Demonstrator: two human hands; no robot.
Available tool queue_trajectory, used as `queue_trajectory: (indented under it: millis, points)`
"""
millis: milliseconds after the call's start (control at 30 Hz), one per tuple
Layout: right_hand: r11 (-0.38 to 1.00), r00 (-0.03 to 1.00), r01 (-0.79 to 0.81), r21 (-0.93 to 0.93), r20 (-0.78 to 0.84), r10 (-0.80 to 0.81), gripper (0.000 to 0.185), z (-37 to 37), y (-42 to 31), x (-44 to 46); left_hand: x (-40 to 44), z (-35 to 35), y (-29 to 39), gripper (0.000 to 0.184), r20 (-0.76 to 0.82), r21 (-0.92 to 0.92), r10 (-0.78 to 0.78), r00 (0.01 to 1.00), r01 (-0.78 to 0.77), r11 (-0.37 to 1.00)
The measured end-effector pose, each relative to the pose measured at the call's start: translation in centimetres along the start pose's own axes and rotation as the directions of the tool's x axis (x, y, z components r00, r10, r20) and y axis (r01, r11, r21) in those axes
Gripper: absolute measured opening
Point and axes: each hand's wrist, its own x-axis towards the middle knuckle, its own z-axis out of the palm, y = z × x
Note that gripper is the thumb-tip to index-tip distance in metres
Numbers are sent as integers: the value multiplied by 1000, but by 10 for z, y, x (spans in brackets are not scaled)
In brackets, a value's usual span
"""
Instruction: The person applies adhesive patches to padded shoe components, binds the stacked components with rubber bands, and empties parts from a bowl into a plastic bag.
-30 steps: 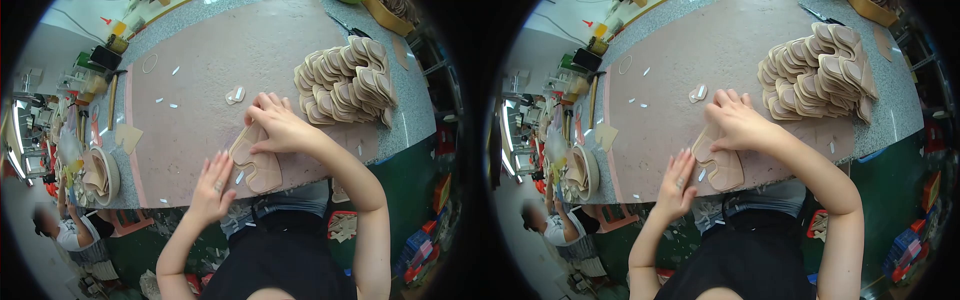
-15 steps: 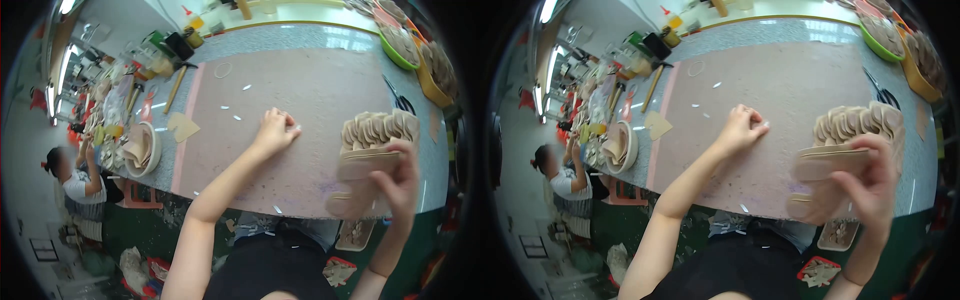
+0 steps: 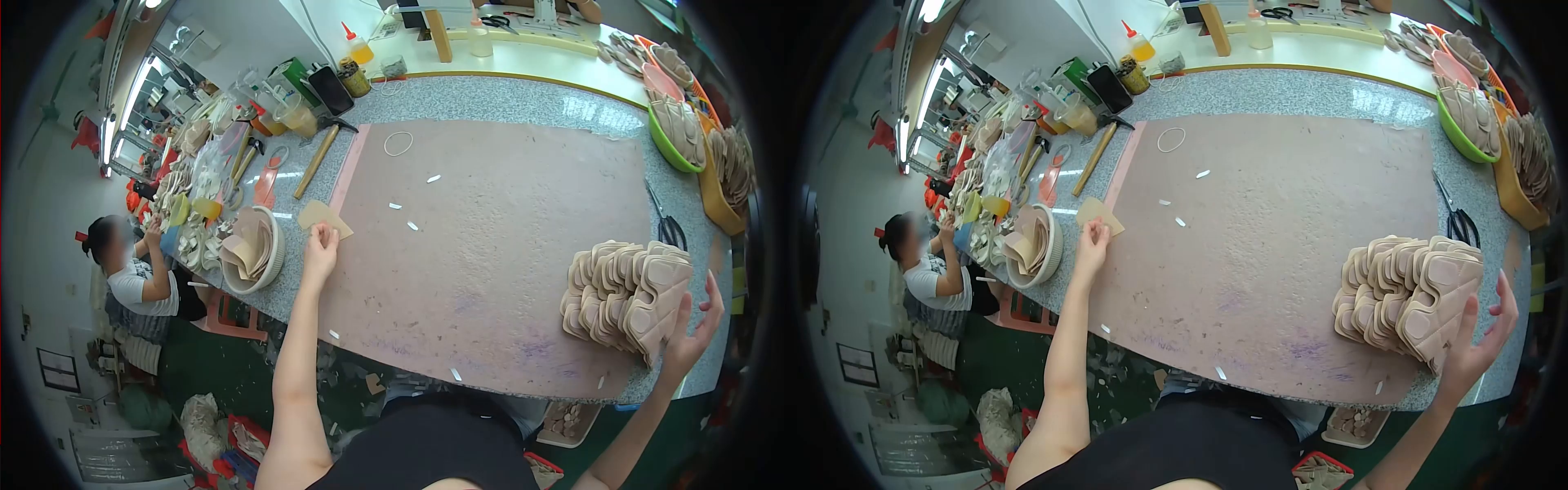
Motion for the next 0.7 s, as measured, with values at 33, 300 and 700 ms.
queue_trajectory:
  millis: [33, 300, 700]
  points:
    - [999, 999, 46, 6, 9, -46, 42, -5, -18, -9, -14, 3, -4, 21, 45, -91, -43, 998, 47, 995]
    - [812, 704, 37, 583, 562, -435, 40, 90, -148, -96, -177, 7, 145, 22, 543, -45, 312, 780, -344, 938]
    - [893, 507, 13, 450, 767, -394, 47, 210, -240, -100, -86, 11, 114, 18, 609, -338, 55, 791, 196, 921]
